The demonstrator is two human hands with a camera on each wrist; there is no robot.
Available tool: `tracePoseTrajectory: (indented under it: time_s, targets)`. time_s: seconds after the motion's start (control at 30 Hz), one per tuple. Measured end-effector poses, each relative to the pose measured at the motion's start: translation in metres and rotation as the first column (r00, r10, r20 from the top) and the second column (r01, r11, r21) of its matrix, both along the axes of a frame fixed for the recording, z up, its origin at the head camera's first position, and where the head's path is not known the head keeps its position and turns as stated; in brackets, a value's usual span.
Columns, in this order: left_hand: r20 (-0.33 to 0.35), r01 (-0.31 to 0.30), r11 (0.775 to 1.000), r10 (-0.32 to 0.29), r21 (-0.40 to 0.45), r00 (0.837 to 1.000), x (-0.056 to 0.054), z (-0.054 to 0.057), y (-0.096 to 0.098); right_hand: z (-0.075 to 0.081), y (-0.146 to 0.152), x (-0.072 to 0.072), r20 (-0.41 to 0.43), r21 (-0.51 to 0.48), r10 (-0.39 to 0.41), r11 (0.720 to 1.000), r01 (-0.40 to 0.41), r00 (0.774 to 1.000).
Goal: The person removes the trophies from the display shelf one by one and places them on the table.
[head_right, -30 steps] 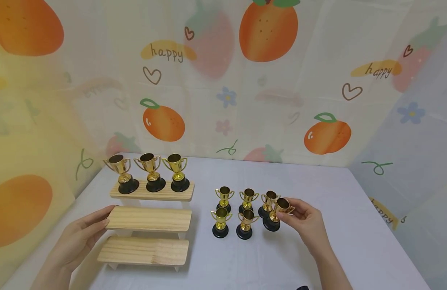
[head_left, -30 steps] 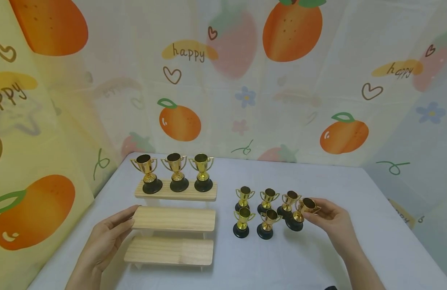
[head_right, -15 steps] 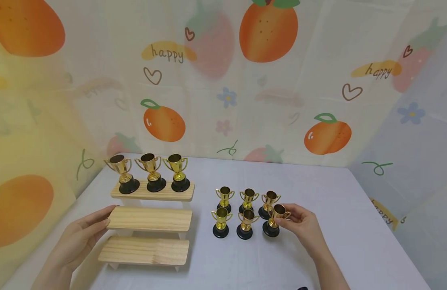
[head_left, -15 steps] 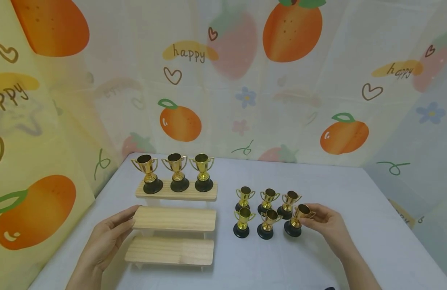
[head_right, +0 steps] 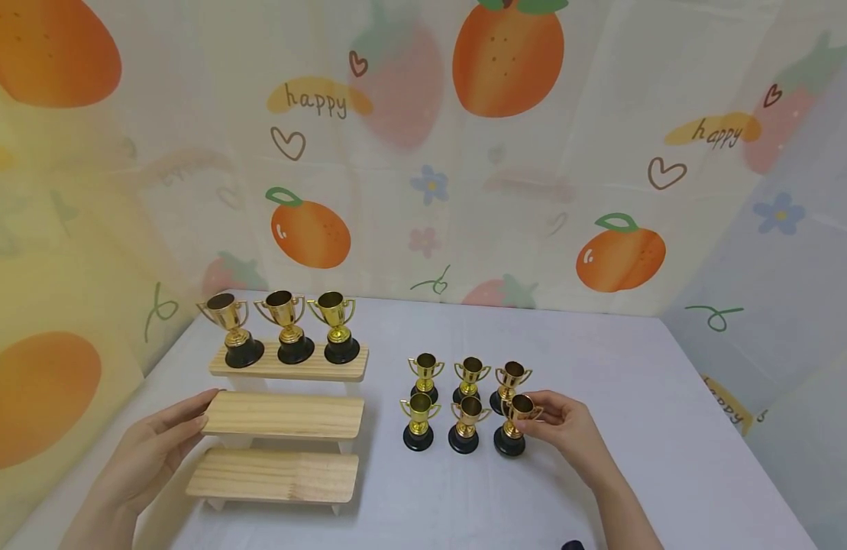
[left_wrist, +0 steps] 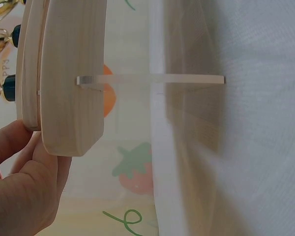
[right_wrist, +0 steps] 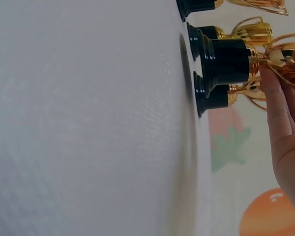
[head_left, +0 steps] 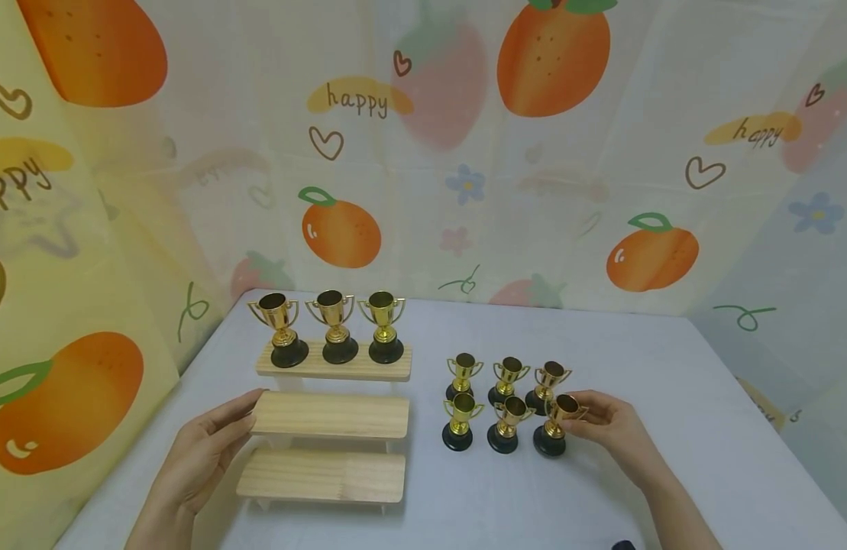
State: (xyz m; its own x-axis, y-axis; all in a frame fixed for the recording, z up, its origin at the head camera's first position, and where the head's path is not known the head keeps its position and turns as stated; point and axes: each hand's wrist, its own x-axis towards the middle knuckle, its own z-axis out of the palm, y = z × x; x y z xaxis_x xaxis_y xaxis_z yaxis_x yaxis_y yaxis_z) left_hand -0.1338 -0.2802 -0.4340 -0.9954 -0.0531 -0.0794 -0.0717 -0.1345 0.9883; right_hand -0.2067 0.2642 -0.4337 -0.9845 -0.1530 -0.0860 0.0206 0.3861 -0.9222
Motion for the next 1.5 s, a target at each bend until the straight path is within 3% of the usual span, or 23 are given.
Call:
tracePoseTrajectory:
  time_s: [0.37,1.5]
  targets:
    - [-0.006,0.002,1.0,-0.002,0.015,1.0,0.0005,0.0,0.0002,-0.005,0.0022,-0.0011,0.004,-0.051,0.077,0.996,-0.077,0.997]
    - [-0.022,0.011,0.999,-0.01,0.033,1.0,0.0001,-0.0002,0.0009,-0.0092,0.0054,-0.0014,-0.005,-0.032,0.099,0.995,-0.099,0.995]
